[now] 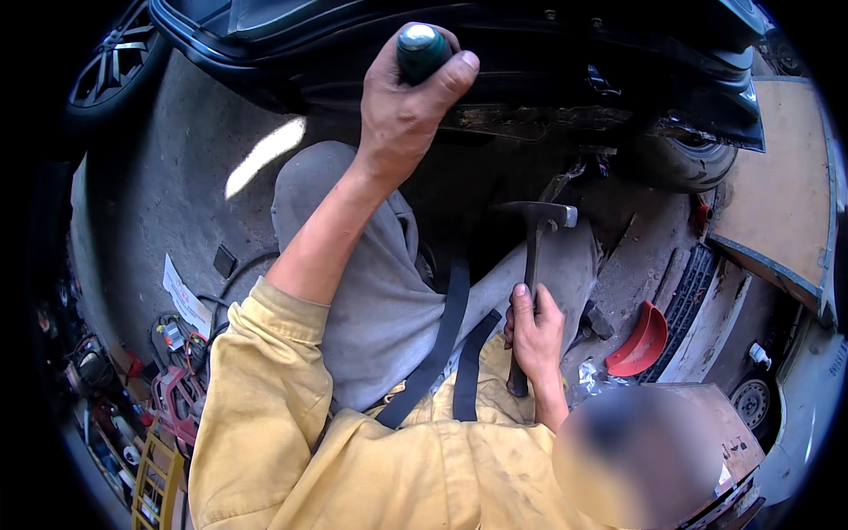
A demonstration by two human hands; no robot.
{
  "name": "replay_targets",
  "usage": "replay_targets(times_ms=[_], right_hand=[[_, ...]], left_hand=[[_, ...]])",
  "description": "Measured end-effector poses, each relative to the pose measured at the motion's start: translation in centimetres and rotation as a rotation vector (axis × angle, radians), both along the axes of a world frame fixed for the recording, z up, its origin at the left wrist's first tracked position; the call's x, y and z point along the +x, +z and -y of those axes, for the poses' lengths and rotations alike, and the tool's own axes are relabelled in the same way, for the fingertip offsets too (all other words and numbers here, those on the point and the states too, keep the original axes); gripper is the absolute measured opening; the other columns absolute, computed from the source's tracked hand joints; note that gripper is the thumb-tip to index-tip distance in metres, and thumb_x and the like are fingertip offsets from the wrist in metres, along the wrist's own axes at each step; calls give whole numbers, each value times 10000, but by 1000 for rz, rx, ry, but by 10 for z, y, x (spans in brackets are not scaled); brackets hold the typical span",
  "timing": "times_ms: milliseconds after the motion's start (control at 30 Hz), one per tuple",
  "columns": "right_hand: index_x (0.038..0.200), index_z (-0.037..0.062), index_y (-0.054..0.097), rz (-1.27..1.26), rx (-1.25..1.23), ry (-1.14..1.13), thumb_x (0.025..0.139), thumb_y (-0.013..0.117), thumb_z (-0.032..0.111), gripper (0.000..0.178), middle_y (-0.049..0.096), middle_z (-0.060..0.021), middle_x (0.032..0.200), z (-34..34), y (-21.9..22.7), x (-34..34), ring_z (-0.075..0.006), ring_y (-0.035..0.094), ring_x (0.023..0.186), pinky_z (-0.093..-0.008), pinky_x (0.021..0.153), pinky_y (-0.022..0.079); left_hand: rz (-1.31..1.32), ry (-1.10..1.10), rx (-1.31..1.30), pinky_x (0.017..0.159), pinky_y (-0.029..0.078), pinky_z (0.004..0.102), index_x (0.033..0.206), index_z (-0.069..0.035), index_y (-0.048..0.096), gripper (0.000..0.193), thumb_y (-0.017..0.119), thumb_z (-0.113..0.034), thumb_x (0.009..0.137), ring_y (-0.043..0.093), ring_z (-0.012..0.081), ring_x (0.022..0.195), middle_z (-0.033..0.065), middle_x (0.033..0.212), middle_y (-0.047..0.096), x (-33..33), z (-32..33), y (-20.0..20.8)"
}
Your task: The person is repairing a damaged car bumper using a hammer and a screwdriver. They repeatedly hammer and pry at the bumper's edge to adjust its position.
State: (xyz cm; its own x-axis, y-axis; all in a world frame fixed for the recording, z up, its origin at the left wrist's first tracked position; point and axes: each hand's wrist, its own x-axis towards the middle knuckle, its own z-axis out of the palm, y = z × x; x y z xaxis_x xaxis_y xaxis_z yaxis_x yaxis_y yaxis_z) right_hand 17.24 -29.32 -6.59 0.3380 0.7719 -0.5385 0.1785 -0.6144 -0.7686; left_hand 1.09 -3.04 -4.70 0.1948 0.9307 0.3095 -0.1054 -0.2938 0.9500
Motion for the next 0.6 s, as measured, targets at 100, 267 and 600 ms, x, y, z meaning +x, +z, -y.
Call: replay_targets(times_ms=[100,267,600], right_hand=[[892,-17,549,276,-6,146,1006,579,236,279,609,-205,619,1,-7,-1,-368,636,577,-475,555,474],[1154,-49,549,628,-12,415,980,547,192,297,653,-289,969,-28,-27,-16,-475,668,825,-533,715,525],[1313,-34,505,-759,282,-358,1061,510,331,444,630,-133,1007,-73,29,24,-172,676,764,-276,591,539]], left_hand=[[-162,-71,63,675,516,252,1031,-96,610,209,724,-231,920,610,118,770,17,864,592,17,20,6],[-381,-223,360,836,452,390,1028,-102,603,371,817,-92,724,615,246,880,61,897,614,39,44,-2],[-520,-358,478,923,433,449,1079,-83,559,515,784,-13,620,578,314,976,92,972,569,36,69,-21]])
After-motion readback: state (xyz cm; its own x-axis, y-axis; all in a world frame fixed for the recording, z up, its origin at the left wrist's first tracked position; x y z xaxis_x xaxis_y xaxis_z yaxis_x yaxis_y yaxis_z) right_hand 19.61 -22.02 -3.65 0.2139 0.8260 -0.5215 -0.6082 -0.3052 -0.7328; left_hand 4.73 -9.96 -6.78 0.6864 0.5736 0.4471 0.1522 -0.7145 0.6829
